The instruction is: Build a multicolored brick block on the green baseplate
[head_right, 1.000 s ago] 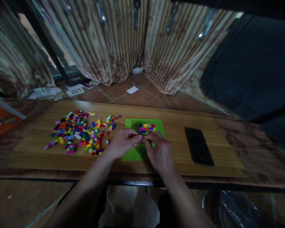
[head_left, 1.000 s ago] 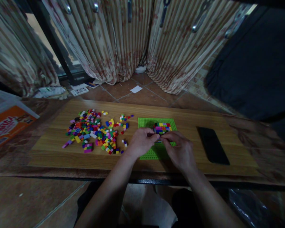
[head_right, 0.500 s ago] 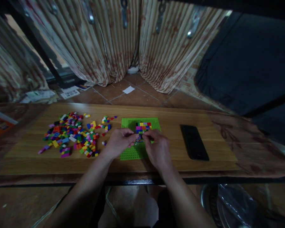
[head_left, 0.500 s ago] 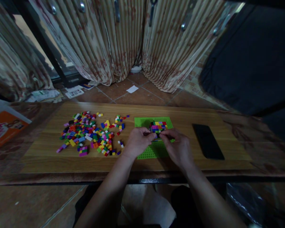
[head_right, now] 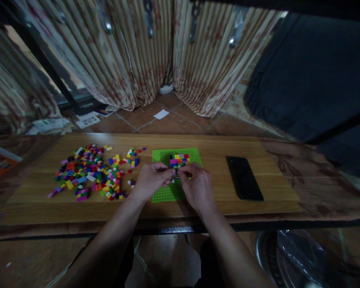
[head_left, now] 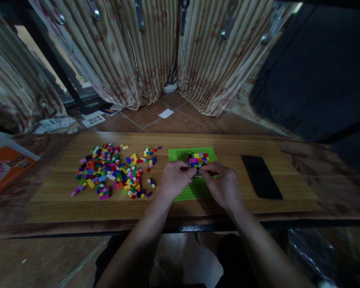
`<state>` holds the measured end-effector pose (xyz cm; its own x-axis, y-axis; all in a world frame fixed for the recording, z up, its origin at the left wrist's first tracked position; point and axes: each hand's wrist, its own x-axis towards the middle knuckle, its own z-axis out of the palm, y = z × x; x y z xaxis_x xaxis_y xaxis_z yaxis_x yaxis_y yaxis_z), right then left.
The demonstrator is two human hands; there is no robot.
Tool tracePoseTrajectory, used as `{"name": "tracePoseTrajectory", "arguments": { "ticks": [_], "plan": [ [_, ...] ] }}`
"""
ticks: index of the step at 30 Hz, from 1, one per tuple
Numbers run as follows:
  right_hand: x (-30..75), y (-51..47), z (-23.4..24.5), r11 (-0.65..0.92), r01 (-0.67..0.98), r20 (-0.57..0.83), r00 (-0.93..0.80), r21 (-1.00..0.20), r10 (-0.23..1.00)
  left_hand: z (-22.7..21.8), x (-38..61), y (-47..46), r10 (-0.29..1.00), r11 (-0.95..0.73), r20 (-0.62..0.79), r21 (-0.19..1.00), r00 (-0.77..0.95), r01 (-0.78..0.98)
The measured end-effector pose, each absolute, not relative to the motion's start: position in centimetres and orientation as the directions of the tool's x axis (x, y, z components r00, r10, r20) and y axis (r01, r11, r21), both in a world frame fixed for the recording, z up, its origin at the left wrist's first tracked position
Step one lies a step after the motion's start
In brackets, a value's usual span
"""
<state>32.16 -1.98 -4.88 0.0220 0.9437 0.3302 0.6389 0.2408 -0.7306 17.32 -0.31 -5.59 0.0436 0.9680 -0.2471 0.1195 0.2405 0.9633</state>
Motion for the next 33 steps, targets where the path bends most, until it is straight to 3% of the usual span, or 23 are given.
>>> {"name": "tracePoseTrajectory", "arguments": {
  "ticks": [9, 14, 20, 26, 33],
  "plan": [
    [32.3, -2.0, -5.3, 0.259, 0.615, 0.347, 0.026, -0.745, 0.938, -5.9, 17.2, -0.4, 0.949, 0.307, -0.304, 0.952, 0.076, -0.019],
    [32.4, -1.8, -5.4, 0.274, 0.542, 0.434, 0.19, -0.794, 0.881, -4.9, 15.7, -0.5, 0.946, 0.319, -0.312, 0.943, 0.085, -0.093],
    [31.8, -2.0, -4.7, 0.416, 0.452, 0.582, 0.331, -0.789, 0.743, -3.9, 12.8, 0.3, 0.973, 0.174, -0.198, 0.965, -0.114, -0.197],
    [28.9, -3.8, -4.0, 0.552, 0.501, 0.649, 0.025, -0.667, 0.761, -2.8, 9.7, 0.1, 0.934, -0.001, -0.092, 0.966, -0.344, -0.259],
    [25.1, -4.1, -5.6, 0.561, 0.507, 0.433, -0.356, -0.655, 0.828, -1.8, 3.4, -0.9, 0.772, -0.235, -0.031, 0.914, -0.635, -0.33]
  ]
}}
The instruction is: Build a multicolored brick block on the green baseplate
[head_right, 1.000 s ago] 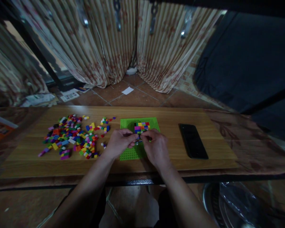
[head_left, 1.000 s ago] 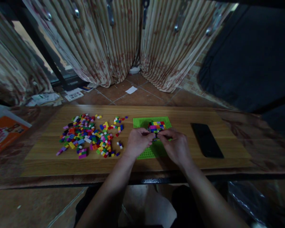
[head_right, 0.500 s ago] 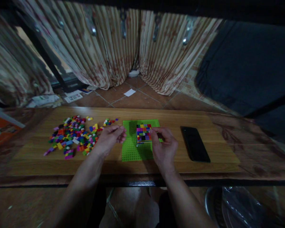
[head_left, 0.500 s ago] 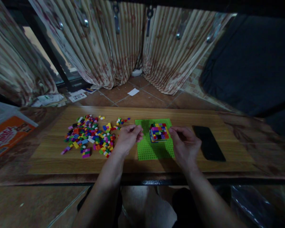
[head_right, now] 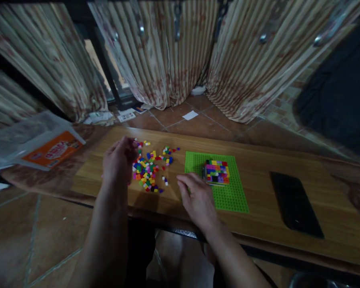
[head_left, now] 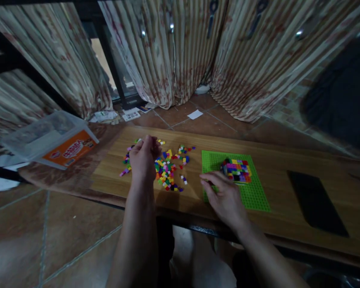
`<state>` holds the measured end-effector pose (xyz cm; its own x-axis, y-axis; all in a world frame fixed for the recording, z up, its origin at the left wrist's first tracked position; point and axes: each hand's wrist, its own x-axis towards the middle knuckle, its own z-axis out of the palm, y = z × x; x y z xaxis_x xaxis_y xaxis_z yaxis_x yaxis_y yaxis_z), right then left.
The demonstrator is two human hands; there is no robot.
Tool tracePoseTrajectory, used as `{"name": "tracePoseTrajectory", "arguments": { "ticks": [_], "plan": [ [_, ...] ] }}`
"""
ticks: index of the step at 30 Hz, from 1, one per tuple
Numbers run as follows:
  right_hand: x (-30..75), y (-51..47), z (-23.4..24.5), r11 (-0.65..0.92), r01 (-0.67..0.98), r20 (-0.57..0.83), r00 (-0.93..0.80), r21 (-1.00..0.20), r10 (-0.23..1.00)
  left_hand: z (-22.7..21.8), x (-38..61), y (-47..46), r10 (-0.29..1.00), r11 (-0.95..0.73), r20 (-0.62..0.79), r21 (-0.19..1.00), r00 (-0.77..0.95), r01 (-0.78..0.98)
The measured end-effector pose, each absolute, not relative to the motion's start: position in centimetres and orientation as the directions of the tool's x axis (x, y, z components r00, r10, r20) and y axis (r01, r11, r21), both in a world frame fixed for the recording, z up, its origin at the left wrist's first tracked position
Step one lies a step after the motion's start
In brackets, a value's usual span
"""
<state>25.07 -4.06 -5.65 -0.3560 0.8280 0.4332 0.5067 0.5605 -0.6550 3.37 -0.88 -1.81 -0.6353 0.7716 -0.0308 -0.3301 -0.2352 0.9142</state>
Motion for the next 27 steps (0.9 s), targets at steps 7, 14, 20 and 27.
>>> {"name": "tracePoseTrajectory", "arguments": {
  "ticks": [7, 14, 20, 27],
  "plan": [
    [22.6, -3.5, -7.1, 0.523, 0.579, 0.243, -0.492, -0.626, 0.836, -1.3, 1.6, -1.7, 0.778, -0.233, -0.121, 0.856, -0.616, -0.462],
    [21.6, -3.2, -7.8, 0.486, 0.663, 0.165, -0.487, -0.57, 0.858, -1.2, 0.7, -2.3, 0.779, -0.214, -0.138, 0.859, -0.612, -0.465],
    [21.3, -3.0, -8.4, 0.471, 0.678, 0.187, -0.451, -0.565, 0.873, -1.3, -0.4, -2.6, 0.75, -0.246, -0.146, 0.845, -0.646, -0.476],
    [19.5, -3.1, -8.1, 0.493, 0.633, 0.317, -0.378, -0.597, 0.87, -1.5, -1.2, -2.9, 0.719, -0.261, -0.164, 0.837, -0.676, -0.481]
  ]
}}
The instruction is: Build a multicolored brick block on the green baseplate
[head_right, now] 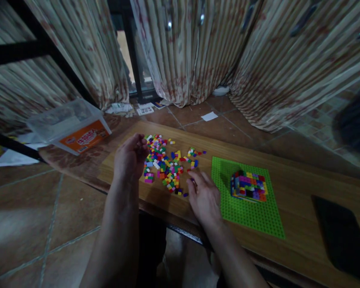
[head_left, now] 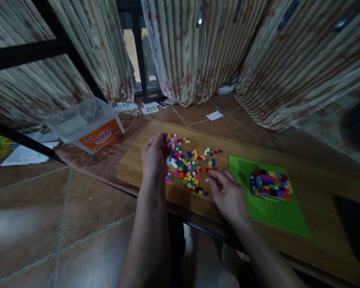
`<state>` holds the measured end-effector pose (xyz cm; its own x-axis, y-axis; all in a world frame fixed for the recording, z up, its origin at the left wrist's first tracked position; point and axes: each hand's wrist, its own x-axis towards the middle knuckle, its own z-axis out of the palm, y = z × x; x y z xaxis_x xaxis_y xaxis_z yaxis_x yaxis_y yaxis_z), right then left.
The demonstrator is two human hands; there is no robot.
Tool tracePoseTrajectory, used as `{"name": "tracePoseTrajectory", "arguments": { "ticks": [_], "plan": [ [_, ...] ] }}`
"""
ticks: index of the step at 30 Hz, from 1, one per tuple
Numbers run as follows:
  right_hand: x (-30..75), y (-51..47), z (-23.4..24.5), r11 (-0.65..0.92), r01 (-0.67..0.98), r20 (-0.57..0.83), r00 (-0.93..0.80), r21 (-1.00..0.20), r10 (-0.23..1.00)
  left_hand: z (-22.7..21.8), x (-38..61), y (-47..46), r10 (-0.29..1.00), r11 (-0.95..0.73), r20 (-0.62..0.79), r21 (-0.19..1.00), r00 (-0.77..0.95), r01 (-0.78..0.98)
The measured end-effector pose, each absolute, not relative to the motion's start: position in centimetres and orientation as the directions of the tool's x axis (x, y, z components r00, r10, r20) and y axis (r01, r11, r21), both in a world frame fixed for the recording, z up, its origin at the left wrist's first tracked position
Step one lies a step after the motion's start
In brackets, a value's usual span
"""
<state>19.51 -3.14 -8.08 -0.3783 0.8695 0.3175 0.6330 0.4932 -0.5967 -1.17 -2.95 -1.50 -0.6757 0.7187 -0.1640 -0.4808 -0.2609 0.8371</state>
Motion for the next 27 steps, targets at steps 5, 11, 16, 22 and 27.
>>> {"name": "tracePoseTrajectory", "arguments": {
  "ticks": [5, 11, 16, 22, 27],
  "plan": [
    [15.7, -3.7, -7.1, 0.631, 0.5, 0.391, -0.506, -0.593, 0.769, -1.4, -1.1, -3.0, 0.727, -0.26, -0.174, 0.825, -0.664, -0.501],
    [12.7, -3.5, -7.7, 0.649, 0.585, 0.343, -0.556, -0.486, 0.757, -1.0, -0.9, -3.0, 0.742, -0.249, -0.192, 0.811, -0.643, -0.53],
    [12.3, -3.2, -8.1, 0.643, 0.619, 0.302, -0.572, -0.45, 0.762, -0.7, -1.1, -2.9, 0.751, -0.246, -0.218, 0.784, -0.623, -0.57],
    [11.8, -3.0, -7.8, 0.612, 0.635, 0.313, -0.529, -0.471, 0.789, -0.4, -0.8, -2.6, 0.749, -0.198, -0.249, 0.8, -0.614, -0.567],
    [13.5, -2.5, -6.0, 0.535, 0.561, 0.35, -0.409, -0.632, 0.843, -0.5, -0.1, -2.0, 0.772, -0.162, -0.237, 0.824, -0.59, -0.543]
  ]
}}
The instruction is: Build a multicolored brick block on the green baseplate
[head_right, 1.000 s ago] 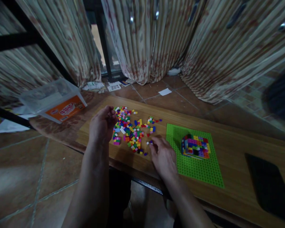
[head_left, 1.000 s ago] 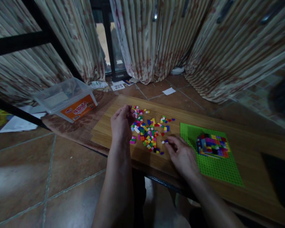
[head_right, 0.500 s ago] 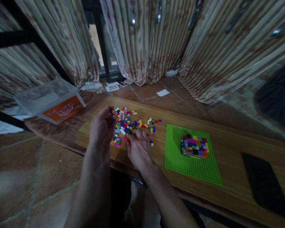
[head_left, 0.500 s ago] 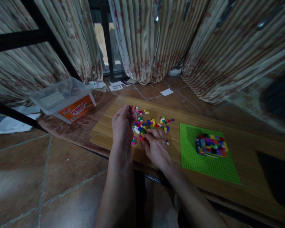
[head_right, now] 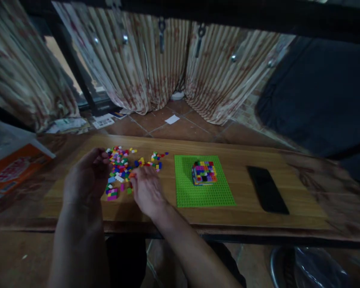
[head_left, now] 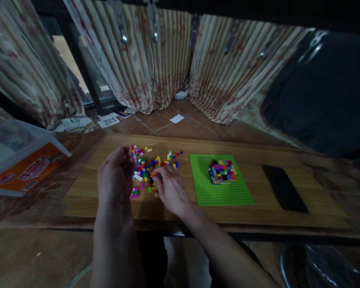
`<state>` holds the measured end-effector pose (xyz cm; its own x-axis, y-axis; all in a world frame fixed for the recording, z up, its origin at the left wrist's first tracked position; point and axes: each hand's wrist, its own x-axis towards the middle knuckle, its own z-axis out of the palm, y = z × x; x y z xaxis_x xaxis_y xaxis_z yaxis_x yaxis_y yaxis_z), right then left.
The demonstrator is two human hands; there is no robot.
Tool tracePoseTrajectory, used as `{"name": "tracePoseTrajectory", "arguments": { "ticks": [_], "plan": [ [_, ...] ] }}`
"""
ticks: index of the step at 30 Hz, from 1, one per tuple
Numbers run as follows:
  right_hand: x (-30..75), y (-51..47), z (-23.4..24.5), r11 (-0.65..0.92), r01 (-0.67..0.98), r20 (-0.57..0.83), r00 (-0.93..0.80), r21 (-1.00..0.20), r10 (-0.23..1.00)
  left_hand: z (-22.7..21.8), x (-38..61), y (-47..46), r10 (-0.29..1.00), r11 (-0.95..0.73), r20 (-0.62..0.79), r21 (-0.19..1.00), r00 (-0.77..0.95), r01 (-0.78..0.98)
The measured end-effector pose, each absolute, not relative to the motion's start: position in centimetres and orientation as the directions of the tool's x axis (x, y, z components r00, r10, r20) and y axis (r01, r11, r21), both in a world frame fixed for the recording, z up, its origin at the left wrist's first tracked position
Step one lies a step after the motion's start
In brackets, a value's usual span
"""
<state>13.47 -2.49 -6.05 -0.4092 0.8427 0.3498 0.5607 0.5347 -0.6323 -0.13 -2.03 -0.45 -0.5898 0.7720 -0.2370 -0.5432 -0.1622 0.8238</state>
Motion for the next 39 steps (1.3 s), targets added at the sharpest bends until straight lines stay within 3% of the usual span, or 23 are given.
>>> {"name": "tracePoseTrajectory", "arguments": {
  "ticks": [3, 8, 12, 17, 30, 34, 39],
  "plan": [
    [16.7, -2.3, -4.2, 0.471, 0.506, 0.372, -0.29, -0.723, 0.882, -0.7, 0.9, -1.6, 0.807, -0.121, -0.21, 0.857, -0.552, -0.502],
    [25.1, -2.0, -2.3, 0.428, 0.532, 0.447, -0.101, -0.731, 0.889, -1.9, 5.4, -0.5, 0.899, -0.005, -0.166, 0.921, -0.405, -0.389],
    [31.8, -1.5, -2.9, 0.404, 0.64, 0.478, -0.064, -0.654, 0.876, -2.8, 10.6, -0.1, 0.96, 0.122, -0.18, 0.959, -0.216, -0.257],
    [34.8, -1.3, -3.9, 0.464, 0.71, 0.506, -0.175, -0.529, 0.845, -3.8, 15.1, -0.4, 0.973, 0.22, -0.226, 0.969, -0.041, -0.111],
    [34.0, -1.0, -5.8, 0.564, 0.687, 0.512, -0.315, -0.458, 0.799, -5.7, 16.9, -0.4, 0.962, 0.268, -0.265, 0.962, 0.065, -0.056],
    [34.3, -1.0, -5.5, 0.539, 0.677, 0.508, -0.274, -0.501, 0.817, -6.3, 17.1, -0.3, 0.975, 0.209, -0.206, 0.977, 0.081, -0.032],
    [34.9, -0.9, -5.0, 0.439, 0.675, 0.507, -0.111, -0.593, 0.855, -6.9, 17.2, 0.0, 0.989, 0.141, -0.145, 0.982, 0.024, 0.126]
  ]
}}
